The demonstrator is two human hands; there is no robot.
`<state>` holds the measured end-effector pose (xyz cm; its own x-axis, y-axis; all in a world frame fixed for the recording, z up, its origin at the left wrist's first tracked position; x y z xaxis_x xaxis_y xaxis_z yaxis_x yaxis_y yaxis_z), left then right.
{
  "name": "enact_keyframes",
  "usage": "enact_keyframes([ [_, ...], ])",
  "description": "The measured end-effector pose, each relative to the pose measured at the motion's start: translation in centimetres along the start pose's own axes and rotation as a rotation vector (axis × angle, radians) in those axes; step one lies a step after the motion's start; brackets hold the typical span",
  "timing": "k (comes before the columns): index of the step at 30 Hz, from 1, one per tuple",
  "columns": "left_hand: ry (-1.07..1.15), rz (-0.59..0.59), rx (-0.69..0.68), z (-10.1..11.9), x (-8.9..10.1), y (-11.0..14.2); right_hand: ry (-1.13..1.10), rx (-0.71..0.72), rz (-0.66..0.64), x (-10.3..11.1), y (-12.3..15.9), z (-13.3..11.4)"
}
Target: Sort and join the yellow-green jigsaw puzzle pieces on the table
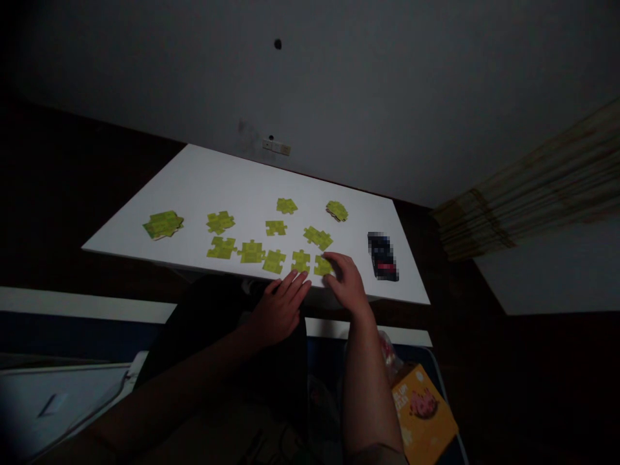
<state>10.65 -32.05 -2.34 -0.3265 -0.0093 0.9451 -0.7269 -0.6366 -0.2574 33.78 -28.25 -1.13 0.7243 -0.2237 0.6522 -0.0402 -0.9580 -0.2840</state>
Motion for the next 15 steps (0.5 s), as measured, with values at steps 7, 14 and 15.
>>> enact_keyframes([
  [7,-0.021,0.014,-0.002,-0.1,-0.1,-0.1,0.042,0.014,-0.004,-0.1,-0.3,-0.5],
  [14,-0.068,0.088,0.039,-1.4,-0.1,1.7,0.049,0.008,-0.005,-0.1,-0.1,-0.5],
  [15,-0.078,0.102,0.085,-1.9,-0.2,2.2,0.053,0.008,-0.007,-0.1,-0.1,-0.5],
])
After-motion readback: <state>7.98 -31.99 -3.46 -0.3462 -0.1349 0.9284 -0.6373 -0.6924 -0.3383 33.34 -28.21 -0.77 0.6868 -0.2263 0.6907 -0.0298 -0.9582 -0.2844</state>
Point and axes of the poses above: each hand's wrist, its own y-axis away from the middle knuckle, its own x-axis out of the back of the hand, z = x × y, the point moved 6 cm from there along -y, towards the middle knuckle, and after that the axes turned 1 degree about x, right-handed, at the moved point
